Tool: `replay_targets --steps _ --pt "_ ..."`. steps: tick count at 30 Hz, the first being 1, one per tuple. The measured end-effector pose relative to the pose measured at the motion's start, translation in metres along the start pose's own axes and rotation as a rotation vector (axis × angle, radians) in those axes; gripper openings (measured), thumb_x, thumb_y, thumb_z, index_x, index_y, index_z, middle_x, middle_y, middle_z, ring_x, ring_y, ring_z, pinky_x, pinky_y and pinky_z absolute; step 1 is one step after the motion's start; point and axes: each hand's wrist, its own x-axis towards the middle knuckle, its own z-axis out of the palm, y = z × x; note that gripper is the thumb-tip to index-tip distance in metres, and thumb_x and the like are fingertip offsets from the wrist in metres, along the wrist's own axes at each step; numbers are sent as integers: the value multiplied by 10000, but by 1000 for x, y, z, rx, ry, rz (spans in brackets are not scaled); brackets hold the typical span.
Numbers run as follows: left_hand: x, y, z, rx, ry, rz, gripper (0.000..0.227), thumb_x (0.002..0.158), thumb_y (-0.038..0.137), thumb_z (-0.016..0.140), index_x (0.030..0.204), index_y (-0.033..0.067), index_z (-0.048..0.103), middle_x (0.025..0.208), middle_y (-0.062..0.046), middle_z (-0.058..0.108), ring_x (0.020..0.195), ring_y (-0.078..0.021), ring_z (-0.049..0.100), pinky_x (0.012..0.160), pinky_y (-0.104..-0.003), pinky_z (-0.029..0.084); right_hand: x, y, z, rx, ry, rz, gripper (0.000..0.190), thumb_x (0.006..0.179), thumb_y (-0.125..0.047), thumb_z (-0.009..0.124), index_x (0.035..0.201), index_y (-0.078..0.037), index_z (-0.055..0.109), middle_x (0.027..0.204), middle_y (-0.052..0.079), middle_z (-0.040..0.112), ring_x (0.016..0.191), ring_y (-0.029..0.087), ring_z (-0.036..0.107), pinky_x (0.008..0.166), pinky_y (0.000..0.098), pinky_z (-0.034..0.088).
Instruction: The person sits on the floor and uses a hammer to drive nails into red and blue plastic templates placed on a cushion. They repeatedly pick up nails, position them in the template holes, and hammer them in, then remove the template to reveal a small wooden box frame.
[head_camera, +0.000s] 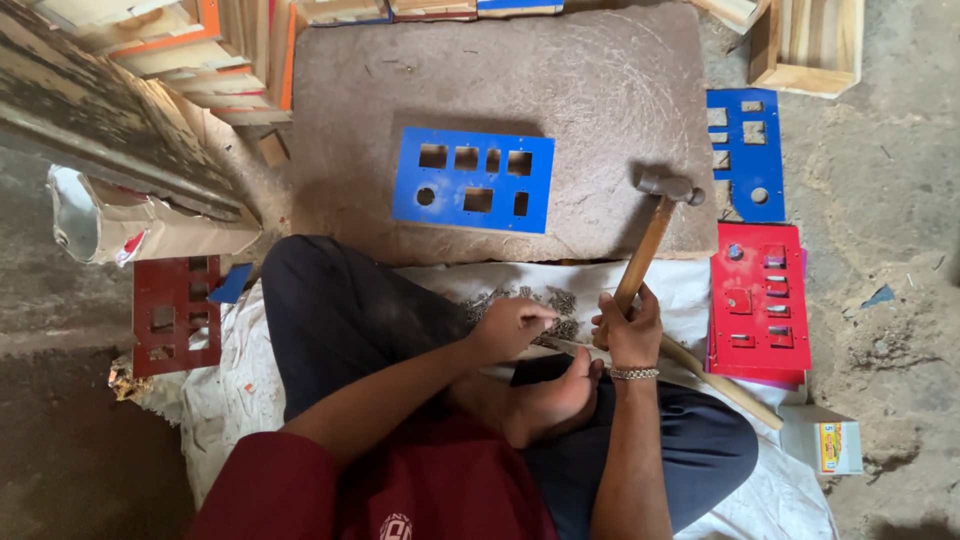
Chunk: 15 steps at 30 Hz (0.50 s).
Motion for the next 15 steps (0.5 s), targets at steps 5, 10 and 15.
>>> replay_targets --steps 5,10,15 --pt "27 7 -32 -434 149 -106 179 997 111 678 1090 -40 707 920 -156 743 760 -161 702 681 -296 596 1 -2 1 -4 -8 7 678 902 -144 722 1472 47 407 862 124 691 686 163 700 518 294 568" --pt "66 16 -82 -359 248 -162 203 953 85 703 1131 -10 715 927 -132 766 754 -143 740 708 -271 649 3 -1 3 18 -17 3 674 900 -127 723 1467 52 407 869 113 683 685 164 695 519 293 565" --pt "106 13 -116 -162 272 -87 205 975 89 642 1163 46 712 977 -115 748 752 -156 706 641 -278 606 3 -3 3 10 -13 26 673 903 -129 720 1469 47 401 851 119 681 683 162 694 526 292 571"
